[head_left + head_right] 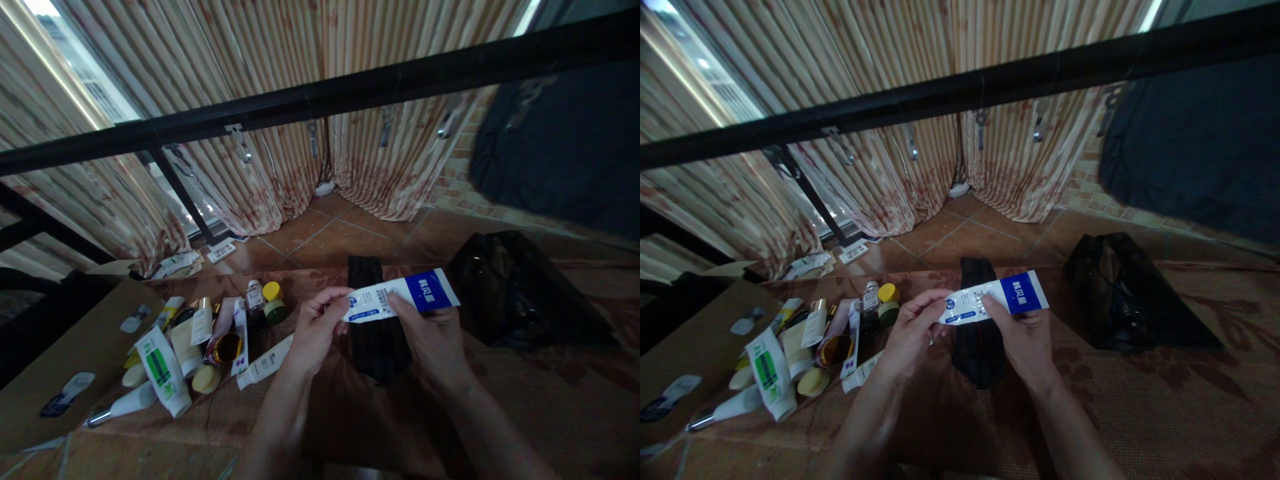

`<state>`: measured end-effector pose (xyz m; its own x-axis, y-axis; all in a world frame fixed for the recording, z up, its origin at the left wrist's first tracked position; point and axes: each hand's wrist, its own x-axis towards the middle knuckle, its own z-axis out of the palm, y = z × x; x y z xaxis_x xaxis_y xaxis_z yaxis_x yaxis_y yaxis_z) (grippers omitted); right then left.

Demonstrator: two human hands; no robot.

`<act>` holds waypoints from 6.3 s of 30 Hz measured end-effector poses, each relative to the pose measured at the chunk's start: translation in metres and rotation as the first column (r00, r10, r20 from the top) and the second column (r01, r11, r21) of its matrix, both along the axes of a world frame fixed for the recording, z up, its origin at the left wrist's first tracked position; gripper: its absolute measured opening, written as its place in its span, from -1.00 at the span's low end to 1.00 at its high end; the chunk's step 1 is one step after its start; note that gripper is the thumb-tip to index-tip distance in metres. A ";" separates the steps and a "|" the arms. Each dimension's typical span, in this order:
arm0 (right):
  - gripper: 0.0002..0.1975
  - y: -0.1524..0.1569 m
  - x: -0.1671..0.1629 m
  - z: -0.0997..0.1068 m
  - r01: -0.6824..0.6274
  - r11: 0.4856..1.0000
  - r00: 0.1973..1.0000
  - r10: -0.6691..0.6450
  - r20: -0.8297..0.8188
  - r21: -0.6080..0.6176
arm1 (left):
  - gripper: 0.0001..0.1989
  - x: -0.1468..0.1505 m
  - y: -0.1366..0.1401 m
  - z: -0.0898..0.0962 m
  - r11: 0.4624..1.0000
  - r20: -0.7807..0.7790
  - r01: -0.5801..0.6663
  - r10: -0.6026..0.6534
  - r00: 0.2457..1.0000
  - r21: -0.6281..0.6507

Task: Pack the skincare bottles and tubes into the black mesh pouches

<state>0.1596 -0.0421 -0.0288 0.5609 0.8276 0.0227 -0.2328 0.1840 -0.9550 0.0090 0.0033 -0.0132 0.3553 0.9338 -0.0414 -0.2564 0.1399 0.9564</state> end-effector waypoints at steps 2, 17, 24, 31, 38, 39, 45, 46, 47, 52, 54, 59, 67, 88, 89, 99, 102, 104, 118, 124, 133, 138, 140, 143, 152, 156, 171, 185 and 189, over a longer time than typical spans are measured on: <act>-0.76 0.001 0.002 -0.002 0.037 0.999 0.999 -0.037 0.009 0.001 | -0.77 0.000 -0.001 0.000 1.000 -0.025 0.006 -0.005 1.000 0.026; -0.77 0.003 0.012 -0.013 0.087 0.996 0.995 -0.088 0.044 0.005 | -0.51 0.002 -0.010 -0.004 0.814 -0.393 0.119 0.141 0.909 0.568; -0.76 0.003 0.015 -0.015 0.110 0.994 0.992 -0.109 0.071 -0.019 | -0.49 0.002 -0.011 0.000 0.735 -0.453 0.148 0.235 0.860 0.661; -0.77 0.003 0.015 -0.014 0.082 0.997 0.991 -0.082 0.106 0.002 | -0.55 0.004 -0.011 -0.004 0.708 -0.440 0.128 0.277 0.854 0.694; -0.80 0.001 0.012 -0.005 0.027 0.998 0.995 -0.033 0.090 0.062 | -0.55 0.005 -0.013 -0.005 0.734 -0.404 0.062 0.300 0.864 0.677; -0.80 0.000 0.013 -0.005 0.019 0.998 0.996 -0.023 0.092 0.052 | -0.56 0.006 -0.013 -0.005 0.740 -0.401 0.057 0.296 0.867 0.670; -0.80 -0.003 0.014 -0.011 -0.014 0.999 0.998 0.011 0.068 0.038 | -0.56 0.006 -0.014 -0.004 0.753 -0.363 0.021 0.293 0.885 0.658; -0.81 -0.003 0.014 -0.012 -0.020 0.999 0.998 0.017 0.055 0.044 | -0.56 0.006 -0.014 -0.005 0.756 -0.356 0.015 0.292 0.888 0.655; -0.81 -0.003 0.014 -0.013 -0.027 0.998 0.999 0.024 0.046 0.051 | -0.56 0.006 -0.014 -0.005 0.761 -0.353 0.013 0.286 0.891 0.649; -0.76 -0.005 0.012 -0.008 -0.093 0.985 0.995 0.087 0.050 0.142 | -0.59 0.006 -0.014 -0.004 0.803 -0.323 0.005 0.233 0.917 0.595; -0.68 -0.006 0.012 -0.003 -0.122 0.978 0.992 0.113 0.062 0.171 | -0.61 0.006 -0.014 -0.004 0.823 -0.297 -0.001 0.207 0.932 0.568; -0.57 -0.011 0.015 0.003 -0.175 0.969 0.985 0.171 0.039 0.173 | -0.64 0.008 -0.016 -0.002 0.878 -0.215 -0.005 0.122 0.969 0.479; -0.61 -0.011 0.018 0.001 -0.250 0.934 0.967 0.256 0.012 0.257 | -0.73 0.009 -0.017 0.001 0.921 -0.135 0.045 0.009 0.991 0.387; -0.58 -0.002 0.015 0.004 -0.194 0.953 0.981 0.193 0.030 0.232 | -0.72 0.016 -0.015 -0.001 0.872 -0.270 0.003 0.148 0.951 0.489; -0.59 -0.002 0.015 0.005 -0.186 0.956 0.982 0.183 0.037 0.225 | -0.70 0.015 -0.014 -0.001 0.855 -0.287 0.006 0.168 0.943 0.519; -0.70 0.003 0.016 0.001 -0.103 0.977 0.994 0.096 0.044 0.188 | -0.54 0.011 -0.012 -0.003 0.781 -0.321 0.084 0.155 0.934 0.619; -0.71 0.003 0.015 0.001 -0.091 0.978 0.996 0.087 0.027 0.188 | -0.55 0.011 -0.013 -0.003 0.785 -0.325 0.090 0.147 0.934 0.613; -0.73 0.003 0.015 0.002 -0.088 0.978 0.996 0.087 0.016 0.190 | -0.58 0.011 -0.013 -0.004 0.801 -0.317 0.096 0.121 0.941 0.590; -0.77 0.003 0.017 -0.002 -0.073 0.986 0.995 0.062 0.081 0.147 | -0.83 0.011 -0.010 -0.001 0.906 -0.254 -0.041 0.161 0.954 0.421; -0.88 -0.002 0.018 0.005 -0.258 0.952 0.913 0.183 0.366 0.167 | -0.84 0.007 -0.005 -0.009 0.906 -0.124 -0.232 0.292 0.948 0.355; -0.85 -0.002 0.011 0.003 -0.320 0.933 0.794 0.170 0.584 0.164 | -0.81 0.013 -0.005 -0.009 0.921 -0.089 -0.226 0.266 0.960 0.319; -0.84 0.000 0.011 -0.005 -0.312 0.940 0.850 0.213 0.481 0.136 | -0.76 0.016 -0.009 -0.003 0.932 -0.176 -0.085 0.155 0.972 0.353; -0.84 0.001 0.011 -0.006 -0.293 0.947 0.866 0.203 0.457 0.135 | -0.74 0.015 -0.010 -0.001 0.926 -0.216 -0.040 0.130 0.968 0.376; -0.84 0.002 0.013 -0.005 -0.250 0.960 0.873 0.165 0.459 0.130 | -0.75 0.013 -0.010 0.002 0.925 -0.233 -0.001 0.097 0.968 0.380; -0.84 0.002 0.015 -0.005 -0.266 0.960 0.864 0.196 0.465 0.090 | -0.70 0.008 -0.008 -0.001 0.928 -0.215 0.043 0.041 0.976 0.371; -0.82 0.003 0.014 -0.007 -0.335 0.941 0.830 0.272 0.487 0.045 | -0.72 0.010 -0.006 -0.003 0.937 -0.154 0.016 0.040 0.987 0.350; -0.84 0.001 0.013 -0.004 -0.328 0.938 0.847 0.241 0.475 0.108 | -0.75 0.011 -0.013 0.001 0.912 -0.243 0.022 0.086 0.966 0.408; -0.93 0.004 0.019 -0.007 -0.135 0.981 0.787 0.022 0.616 0.138 | -0.76 0.010 -0.005 -0.002 0.987 0.161 -0.123 0.105 0.981 0.102; -0.93 0.004 0.018 -0.009 -0.128 0.988 0.785 0.045 0.618 0.090 | -0.64 0.009 -0.004 -0.001 0.995 0.231 -0.095 0.084 0.969 0.035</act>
<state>0.1779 -0.0378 -0.0379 0.3206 0.8394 0.4389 0.3731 0.3140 -0.8730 0.0179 -0.0009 -0.0143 0.2652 0.9613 0.0742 -0.4786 0.0644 0.8757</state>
